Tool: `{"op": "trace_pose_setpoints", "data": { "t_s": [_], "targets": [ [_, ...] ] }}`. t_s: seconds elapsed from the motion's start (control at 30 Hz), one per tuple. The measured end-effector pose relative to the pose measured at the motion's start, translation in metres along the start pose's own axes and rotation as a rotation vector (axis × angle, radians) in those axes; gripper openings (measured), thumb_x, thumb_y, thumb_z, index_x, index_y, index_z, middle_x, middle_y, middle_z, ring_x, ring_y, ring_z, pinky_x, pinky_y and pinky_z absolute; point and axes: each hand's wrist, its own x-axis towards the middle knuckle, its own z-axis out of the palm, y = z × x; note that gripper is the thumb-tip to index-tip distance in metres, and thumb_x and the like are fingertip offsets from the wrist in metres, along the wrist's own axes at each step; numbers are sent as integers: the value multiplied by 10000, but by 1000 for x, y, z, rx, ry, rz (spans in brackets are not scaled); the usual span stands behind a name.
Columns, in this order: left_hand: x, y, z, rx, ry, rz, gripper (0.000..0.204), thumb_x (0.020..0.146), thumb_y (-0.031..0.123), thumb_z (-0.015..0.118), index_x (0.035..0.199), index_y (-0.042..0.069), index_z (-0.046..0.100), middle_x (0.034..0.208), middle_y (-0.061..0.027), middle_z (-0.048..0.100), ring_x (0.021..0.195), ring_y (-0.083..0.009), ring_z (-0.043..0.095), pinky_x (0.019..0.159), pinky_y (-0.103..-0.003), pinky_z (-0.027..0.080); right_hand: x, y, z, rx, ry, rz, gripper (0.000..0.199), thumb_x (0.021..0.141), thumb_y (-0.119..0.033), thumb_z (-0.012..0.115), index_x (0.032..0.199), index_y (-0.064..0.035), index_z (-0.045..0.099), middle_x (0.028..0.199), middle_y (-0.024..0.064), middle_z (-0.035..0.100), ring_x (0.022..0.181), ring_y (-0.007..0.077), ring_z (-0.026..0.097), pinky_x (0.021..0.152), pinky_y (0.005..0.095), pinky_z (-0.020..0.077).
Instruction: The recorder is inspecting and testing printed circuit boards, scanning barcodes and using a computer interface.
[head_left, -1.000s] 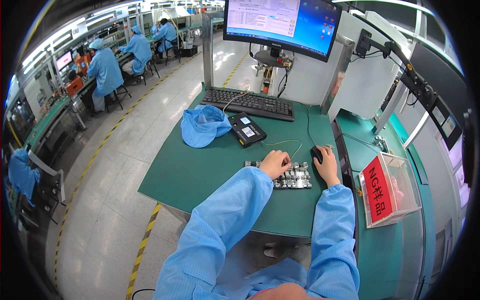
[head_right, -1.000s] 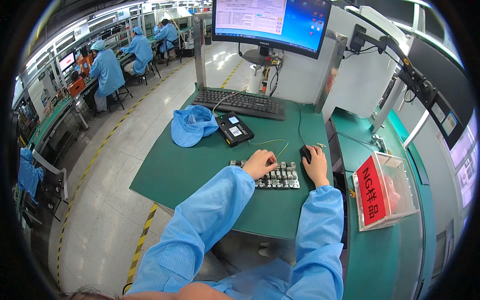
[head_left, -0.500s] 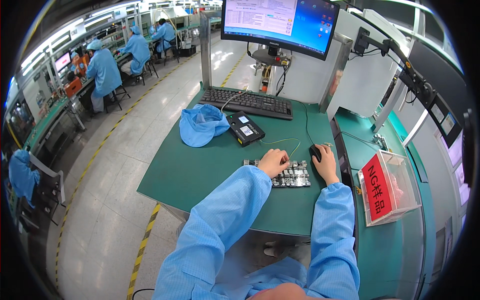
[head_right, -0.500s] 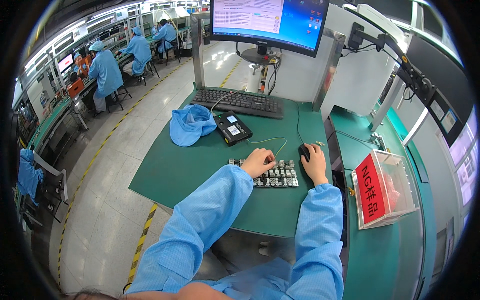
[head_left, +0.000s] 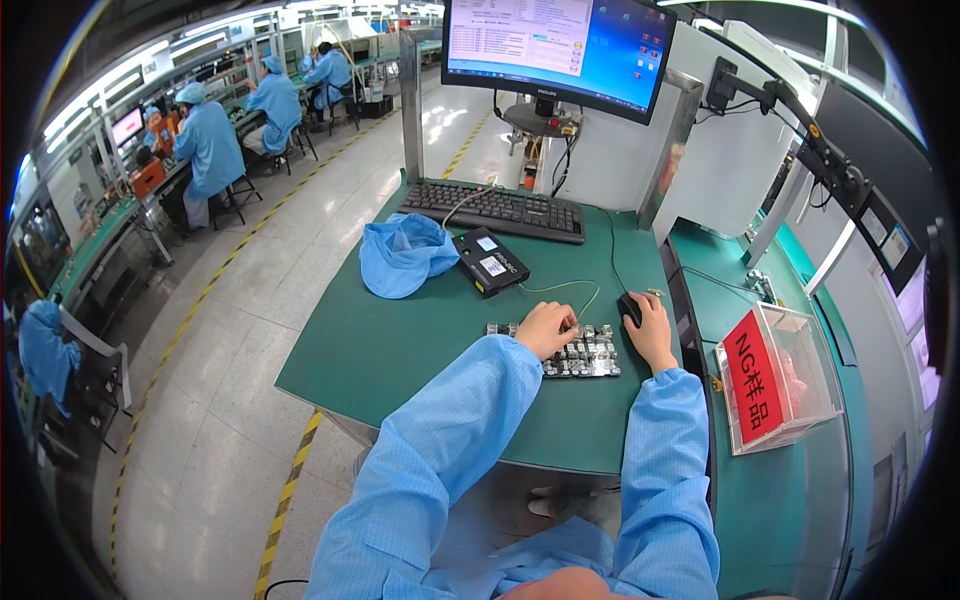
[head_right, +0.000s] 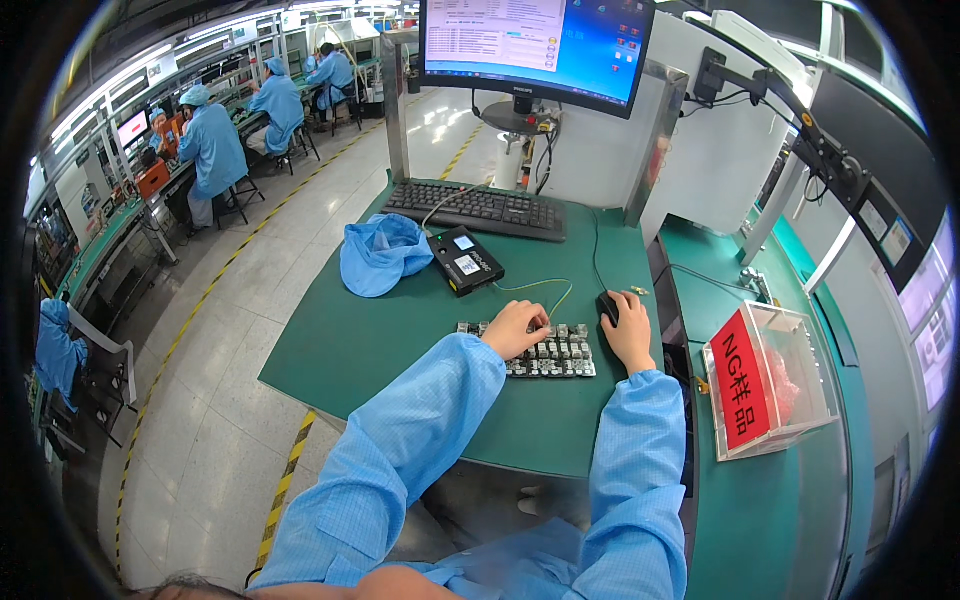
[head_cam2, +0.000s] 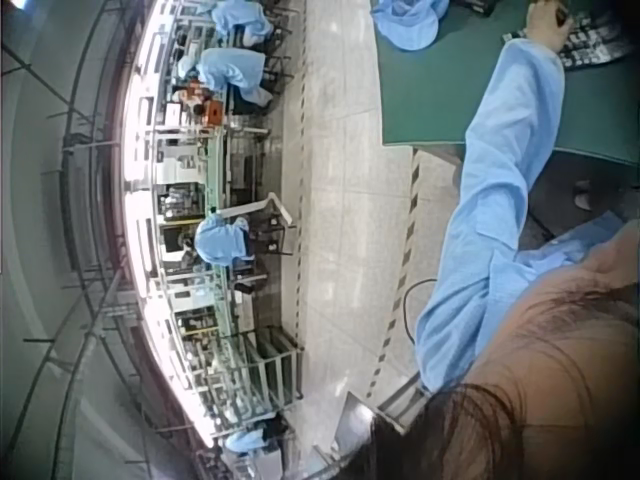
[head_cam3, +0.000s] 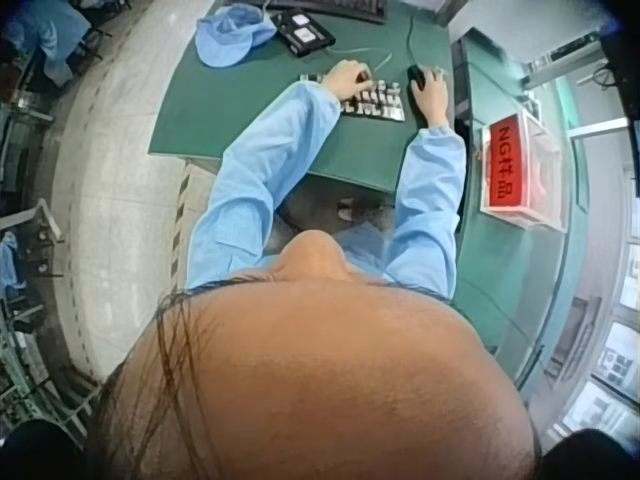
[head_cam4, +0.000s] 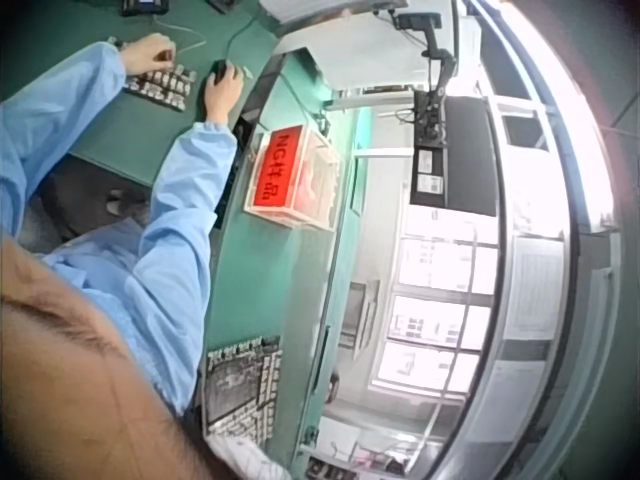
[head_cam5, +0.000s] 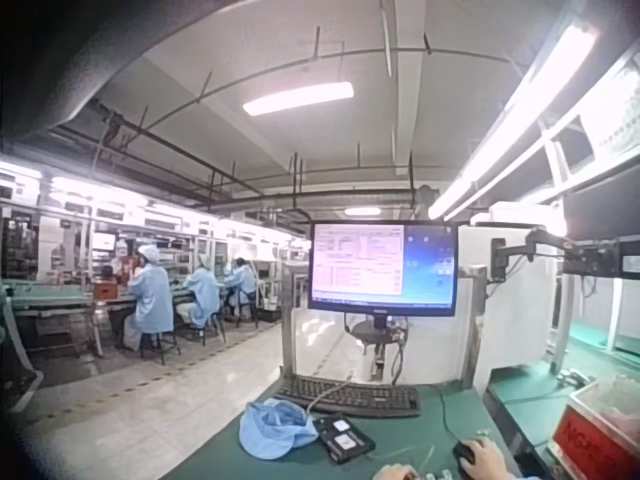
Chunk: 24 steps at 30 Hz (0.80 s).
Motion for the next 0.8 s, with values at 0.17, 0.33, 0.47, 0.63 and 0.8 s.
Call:
{"op": "trace_pose_setpoints", "data": {
  "t_s": [0.17, 0.33, 0.47, 0.63, 0.8],
  "targets": [
    [1, -1, -2, 22, -21, -6, 160, 801, 207, 654, 884, 80, 601, 863, -80, 583, 902, -269, 527, 809, -378, 440, 2, -5, -2, -16, -9, 8, 436, 764, -156, 658, 1185, -131, 552, 1184, 100, 522, 1058, 328, 521, 899, 406, 449],
    [0, 1, -3, 19, -13, -16, 157, 800, 205, 657, 880, 82, 602, 856, -78, 586, 895, -267, 528, 802, -376, 442, 0, -1, 1, -5, 6, 0, 437, 754, -161, 662, 1178, -128, 560, 1178, 110, 525, 1041, 335, 527, 888, 411, 453],
    [0, -1, -1, 21, -6, -4, 163, 809, 213, 645, 893, 81, 599, 873, -78, 587, 901, -264, 525, 814, -375, 438, 0, -2, -1, -7, 7, -9, 442, 746, -167, 666, 1175, -129, 566, 1170, 117, 529, 1026, 337, 532, 882, 414, 454],
    [1, -1, -1, 31, -33, -13, 177, 812, 222, 640, 912, 82, 596, 900, -76, 584, 916, -262, 522, 831, -379, 434, 1, -3, -2, -15, -18, 11, 434, 773, -166, 652, 1194, -136, 547, 1190, 92, 514, 1053, 326, 522, 893, 411, 454],
    [0, -1, -1, 38, -24, -12, 174, 811, 224, 644, 903, 84, 596, 892, -75, 582, 912, -262, 523, 827, -376, 437, 0, -4, -2, -5, -24, 13, 435, 776, -168, 650, 1197, -137, 546, 1195, 95, 512, 1062, 326, 519, 901, 411, 450]
  ]
}}
